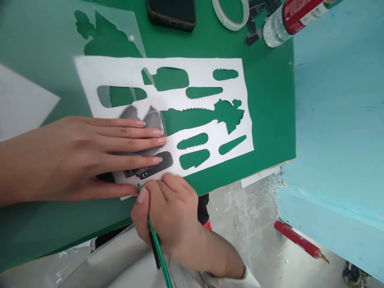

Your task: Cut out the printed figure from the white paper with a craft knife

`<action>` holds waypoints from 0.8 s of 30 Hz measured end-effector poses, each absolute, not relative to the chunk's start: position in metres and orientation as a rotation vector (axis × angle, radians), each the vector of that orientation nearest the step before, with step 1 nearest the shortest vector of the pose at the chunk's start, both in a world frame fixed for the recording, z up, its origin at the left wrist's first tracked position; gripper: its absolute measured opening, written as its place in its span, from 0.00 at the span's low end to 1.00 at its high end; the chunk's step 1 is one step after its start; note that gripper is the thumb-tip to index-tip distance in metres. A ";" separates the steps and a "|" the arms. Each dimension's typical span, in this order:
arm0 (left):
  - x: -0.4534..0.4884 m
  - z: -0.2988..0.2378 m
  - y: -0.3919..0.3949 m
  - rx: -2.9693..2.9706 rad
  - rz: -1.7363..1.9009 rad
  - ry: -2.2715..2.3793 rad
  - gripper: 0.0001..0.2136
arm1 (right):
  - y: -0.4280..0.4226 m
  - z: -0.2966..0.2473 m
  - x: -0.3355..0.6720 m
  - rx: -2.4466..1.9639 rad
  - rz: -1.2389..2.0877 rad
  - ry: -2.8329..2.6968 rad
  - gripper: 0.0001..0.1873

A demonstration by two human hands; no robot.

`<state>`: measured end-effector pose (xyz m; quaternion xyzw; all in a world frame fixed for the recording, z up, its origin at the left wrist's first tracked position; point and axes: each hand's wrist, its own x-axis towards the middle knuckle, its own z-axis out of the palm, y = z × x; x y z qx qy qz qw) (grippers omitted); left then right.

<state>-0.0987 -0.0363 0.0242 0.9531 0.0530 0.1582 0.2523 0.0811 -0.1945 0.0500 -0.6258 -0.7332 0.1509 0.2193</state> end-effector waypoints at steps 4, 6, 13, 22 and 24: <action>-0.099 0.025 -0.036 2.593 0.426 0.141 0.22 | -0.192 0.054 0.080 -1.775 0.410 -2.059 0.20; -0.099 0.026 -0.037 2.589 0.428 0.153 0.23 | -0.191 0.057 0.079 -1.801 0.427 -2.086 0.20; -0.100 0.028 -0.039 2.544 0.405 0.211 0.23 | -0.188 0.065 0.075 -1.870 0.425 -2.126 0.22; -0.099 0.025 -0.038 2.560 0.400 0.207 0.24 | -0.192 0.061 0.074 -1.869 0.345 -2.163 0.22; -0.099 0.026 -0.038 2.562 0.412 0.197 0.23 | -0.192 0.060 0.077 -1.849 0.330 -2.179 0.21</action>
